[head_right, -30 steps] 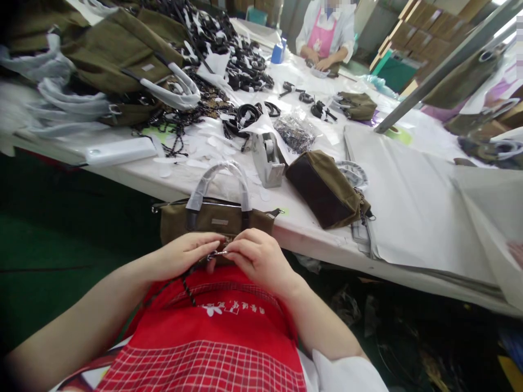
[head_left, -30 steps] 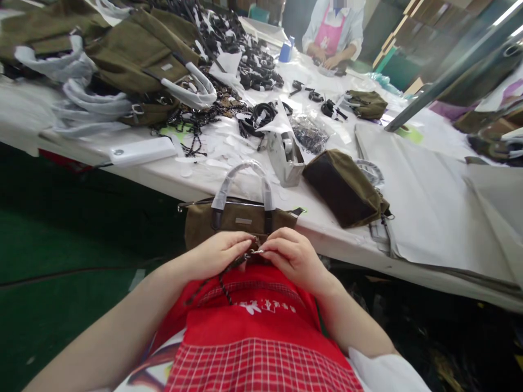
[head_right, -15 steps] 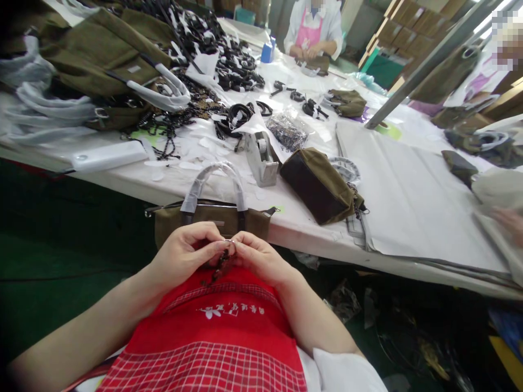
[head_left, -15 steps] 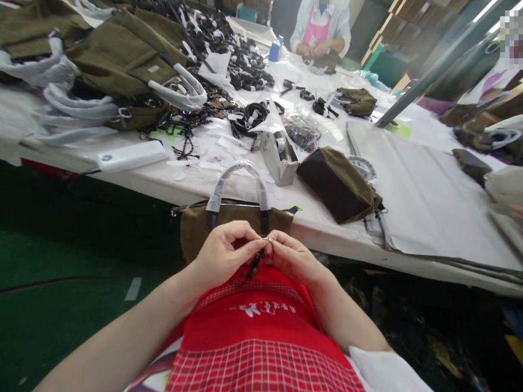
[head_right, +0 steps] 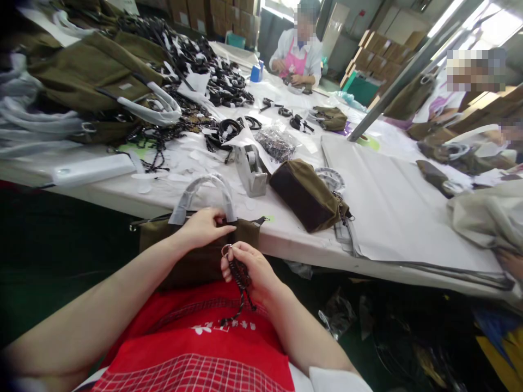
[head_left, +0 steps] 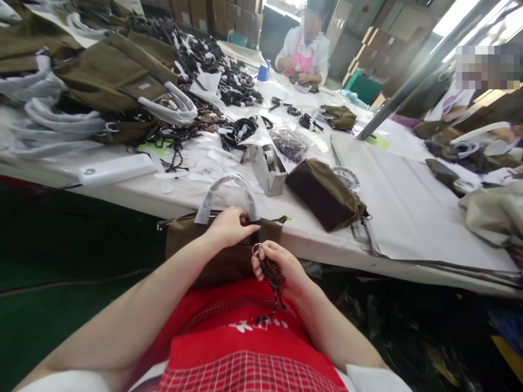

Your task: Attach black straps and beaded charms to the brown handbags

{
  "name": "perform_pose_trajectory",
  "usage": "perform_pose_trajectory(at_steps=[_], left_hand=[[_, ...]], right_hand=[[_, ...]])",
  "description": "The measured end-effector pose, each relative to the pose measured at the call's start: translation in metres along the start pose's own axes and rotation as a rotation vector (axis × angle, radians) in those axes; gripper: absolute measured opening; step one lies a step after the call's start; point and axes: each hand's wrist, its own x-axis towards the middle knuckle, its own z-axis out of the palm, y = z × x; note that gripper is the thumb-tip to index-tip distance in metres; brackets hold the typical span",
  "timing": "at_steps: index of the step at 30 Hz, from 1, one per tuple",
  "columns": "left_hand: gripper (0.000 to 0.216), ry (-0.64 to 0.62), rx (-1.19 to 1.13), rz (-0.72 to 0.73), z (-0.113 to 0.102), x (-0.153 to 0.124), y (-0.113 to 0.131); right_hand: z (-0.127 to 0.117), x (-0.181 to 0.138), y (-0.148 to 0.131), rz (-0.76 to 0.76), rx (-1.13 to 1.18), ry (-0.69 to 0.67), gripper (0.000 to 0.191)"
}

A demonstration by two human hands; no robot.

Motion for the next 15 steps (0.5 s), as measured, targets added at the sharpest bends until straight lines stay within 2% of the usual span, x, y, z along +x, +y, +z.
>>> perform_pose_trajectory(at_steps=[2, 6, 10, 15], left_hand=[[0.034, -0.110, -0.128, -0.017, -0.002, 0.018, 0.000], [0.034, -0.092, -0.240, 0.148, -0.018, 0.028, 0.003], [0.024, -0.136, -0.106, 0.219, -0.028, 0.013, 0.012], [0.025, 0.009, 0.111, 0.129, -0.019, -0.014, 0.029]], right_hand=[[-0.002, 0.007, 0.000, 0.003, 0.008, 0.008, 0.027], [-0.004, 0.020, -0.001, 0.021, -0.008, 0.070, 0.025], [0.001, 0.030, -0.004, 0.063, -0.031, 0.085, 0.025], [0.006, 0.042, -0.004, 0.130, -0.027, 0.107, 0.020]])
